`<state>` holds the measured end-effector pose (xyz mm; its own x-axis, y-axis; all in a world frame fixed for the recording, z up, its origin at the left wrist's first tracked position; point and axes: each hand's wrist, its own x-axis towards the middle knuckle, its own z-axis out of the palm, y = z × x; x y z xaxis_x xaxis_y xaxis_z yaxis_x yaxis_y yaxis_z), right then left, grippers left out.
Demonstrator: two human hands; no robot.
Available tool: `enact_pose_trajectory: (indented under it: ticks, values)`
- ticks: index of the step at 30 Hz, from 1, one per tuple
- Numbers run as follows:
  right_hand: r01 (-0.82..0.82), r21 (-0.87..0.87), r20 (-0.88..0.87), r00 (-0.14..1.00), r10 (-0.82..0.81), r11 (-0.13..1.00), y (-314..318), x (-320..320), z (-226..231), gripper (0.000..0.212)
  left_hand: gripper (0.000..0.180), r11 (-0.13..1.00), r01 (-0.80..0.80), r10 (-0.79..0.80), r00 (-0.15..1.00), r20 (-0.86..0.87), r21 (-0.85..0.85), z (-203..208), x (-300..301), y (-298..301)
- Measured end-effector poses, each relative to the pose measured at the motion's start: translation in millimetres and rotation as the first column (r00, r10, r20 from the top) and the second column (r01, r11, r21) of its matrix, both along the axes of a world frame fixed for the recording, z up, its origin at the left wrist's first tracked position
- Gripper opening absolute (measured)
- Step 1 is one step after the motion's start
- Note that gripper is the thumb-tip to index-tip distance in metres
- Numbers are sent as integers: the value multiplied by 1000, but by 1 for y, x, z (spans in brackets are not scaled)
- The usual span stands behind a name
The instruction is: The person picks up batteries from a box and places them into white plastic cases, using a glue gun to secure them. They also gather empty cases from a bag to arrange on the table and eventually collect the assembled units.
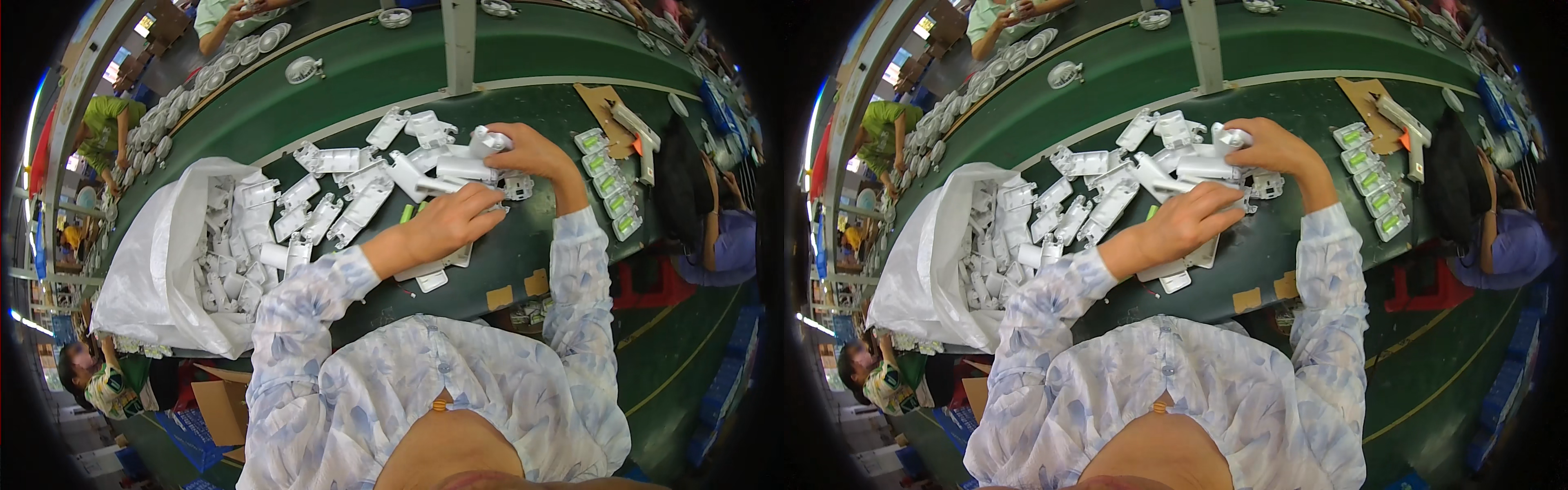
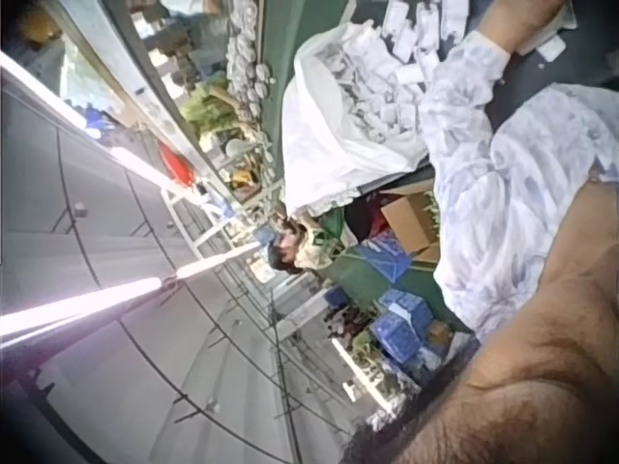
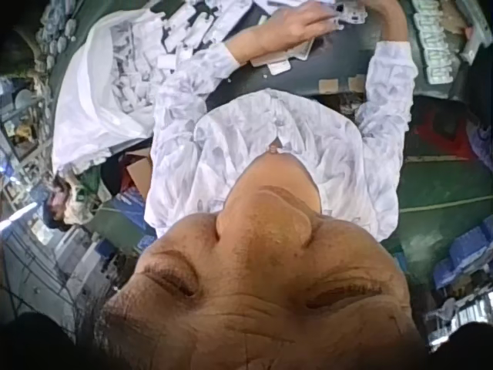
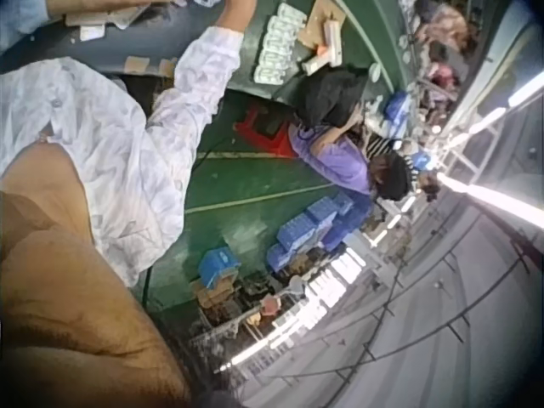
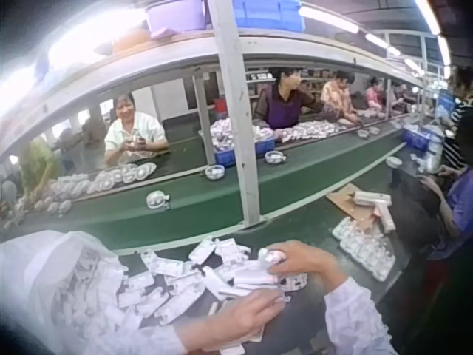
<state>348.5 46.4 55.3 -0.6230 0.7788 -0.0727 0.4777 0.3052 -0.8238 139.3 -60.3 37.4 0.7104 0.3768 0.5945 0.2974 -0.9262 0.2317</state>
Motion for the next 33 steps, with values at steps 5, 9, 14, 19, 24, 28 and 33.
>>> enact_pose_trajectory:
  ticks: [5, 9, 14, 19, 24, 28, 33]
  values:
    - [345, 98, -167, 930, -326, 933, -27, 45, -21, 58, 31, 994, 103, -105, 993, 62, 24, -8, 52, 22]
    - [369, 210, -311, 903, -296, 905, -56, 53, -29, 54, 38, 995, 94, -96, 993, 66, 29, -16, 57, 24]
    - [696, 285, -469, 701, -537, 660, -91, 70, -34, 31, 50, 995, -28, 15, 992, -129, -98, 2, 20, -1]
    - [654, 595, -269, 709, -652, 467, -131, 58, -48, 78, 46, 959, -279, 276, 959, -57, -51, 25, -29, 10]
    - [639, 572, -128, 689, -713, 515, -150, 64, -69, 82, 73, 951, -285, 237, 923, -304, -124, 22, -14, 60]
    - [505, 636, -2, 757, -653, 584, -141, 67, -74, 58, 74, 954, -261, 157, 853, -498, -146, 1, 27, 75]
    - [534, 706, -69, 705, -706, 465, -98, 77, -88, 39, 53, 849, -448, 317, 857, -406, -282, -14, 61, 116]
